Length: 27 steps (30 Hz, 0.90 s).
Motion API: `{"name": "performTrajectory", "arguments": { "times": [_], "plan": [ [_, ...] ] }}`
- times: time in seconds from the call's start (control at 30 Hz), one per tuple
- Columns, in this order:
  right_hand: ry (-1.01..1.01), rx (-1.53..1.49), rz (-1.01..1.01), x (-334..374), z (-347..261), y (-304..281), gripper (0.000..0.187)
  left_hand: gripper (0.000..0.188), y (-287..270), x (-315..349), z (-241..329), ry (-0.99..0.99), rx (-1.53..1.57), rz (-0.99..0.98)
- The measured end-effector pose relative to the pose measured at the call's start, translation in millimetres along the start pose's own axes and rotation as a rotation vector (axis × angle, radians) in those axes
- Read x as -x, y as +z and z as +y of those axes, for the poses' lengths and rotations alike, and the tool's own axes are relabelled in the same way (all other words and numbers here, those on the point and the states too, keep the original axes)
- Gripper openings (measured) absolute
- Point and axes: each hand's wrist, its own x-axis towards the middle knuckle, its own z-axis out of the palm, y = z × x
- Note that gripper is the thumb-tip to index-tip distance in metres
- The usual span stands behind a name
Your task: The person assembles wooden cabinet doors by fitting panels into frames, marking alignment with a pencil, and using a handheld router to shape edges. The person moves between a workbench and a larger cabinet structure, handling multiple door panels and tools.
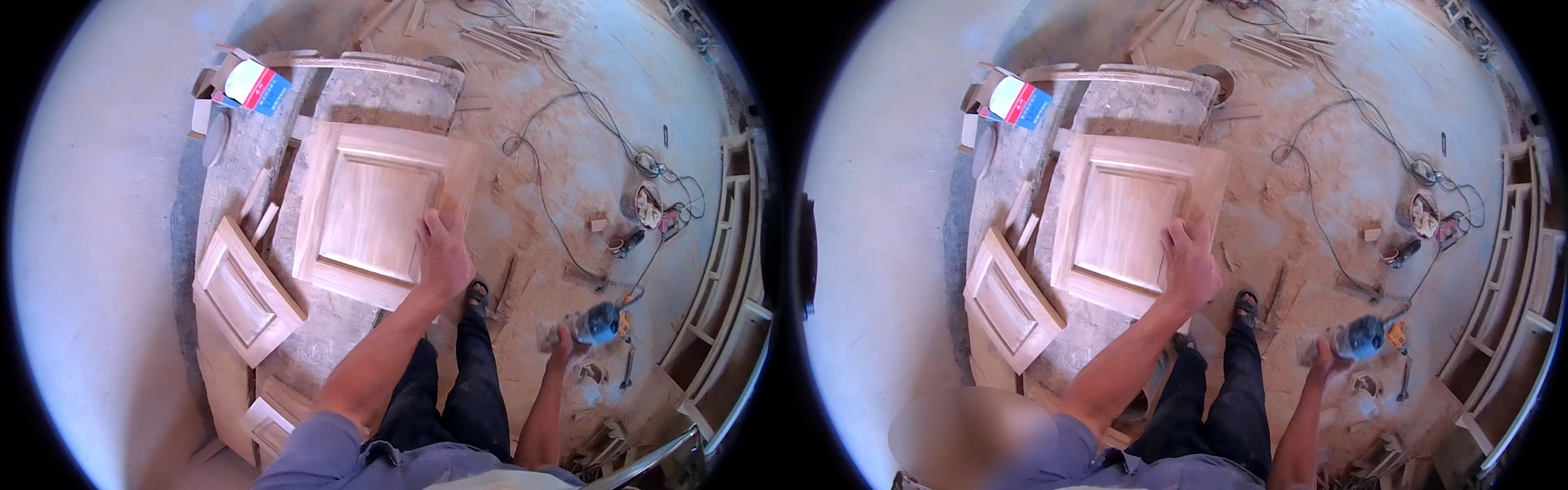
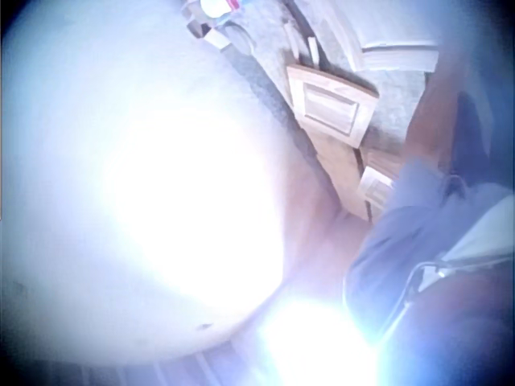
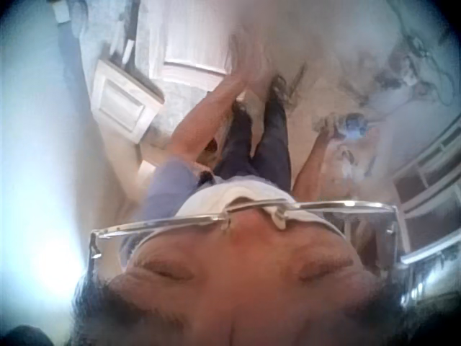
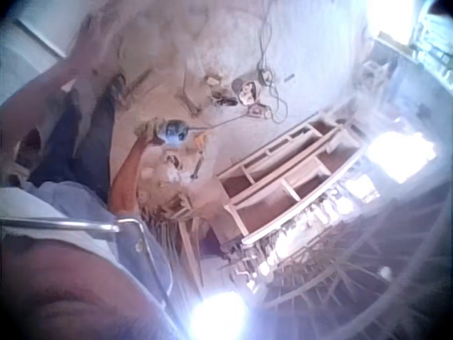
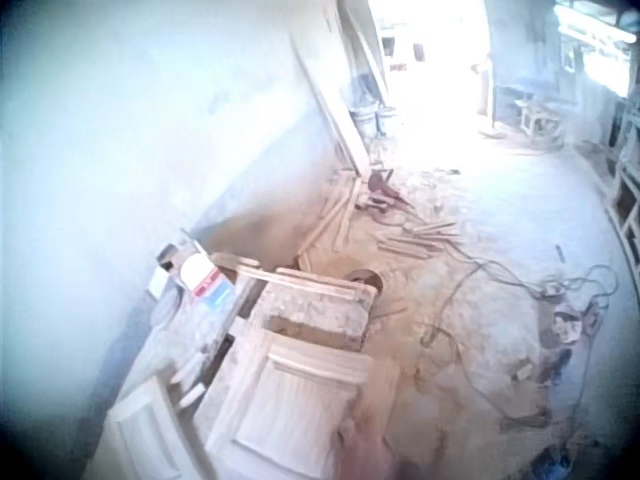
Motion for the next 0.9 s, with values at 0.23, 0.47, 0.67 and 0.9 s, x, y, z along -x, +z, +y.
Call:
{"name": "performTrajectory", "arguments": {
  "times": [0.23, 0.47, 0.67, 0.9],
  "plan": [
    [0.092, 0.093, 0.054, 45, -12, -22, 0.049, 0.077, -39, 72, -63, 0.446, 0.065, -0.309],
    [-0.031, 0.084, -0.105, 51, -5, 18, 0.056, 0.089, -105, 18, -129, 0.749, -0.325, -0.451],
    [-0.509, 0.365, -0.264, 39, 6, 54, 0.064, 0.082, -104, -42, -169, 0.703, -0.216, -0.285],
    [-0.437, 0.131, -0.347, 67, -128, 157, 0.038, 0.053, -97, -72, -170, 0.326, 0.137, 0.142]
  ]
}}
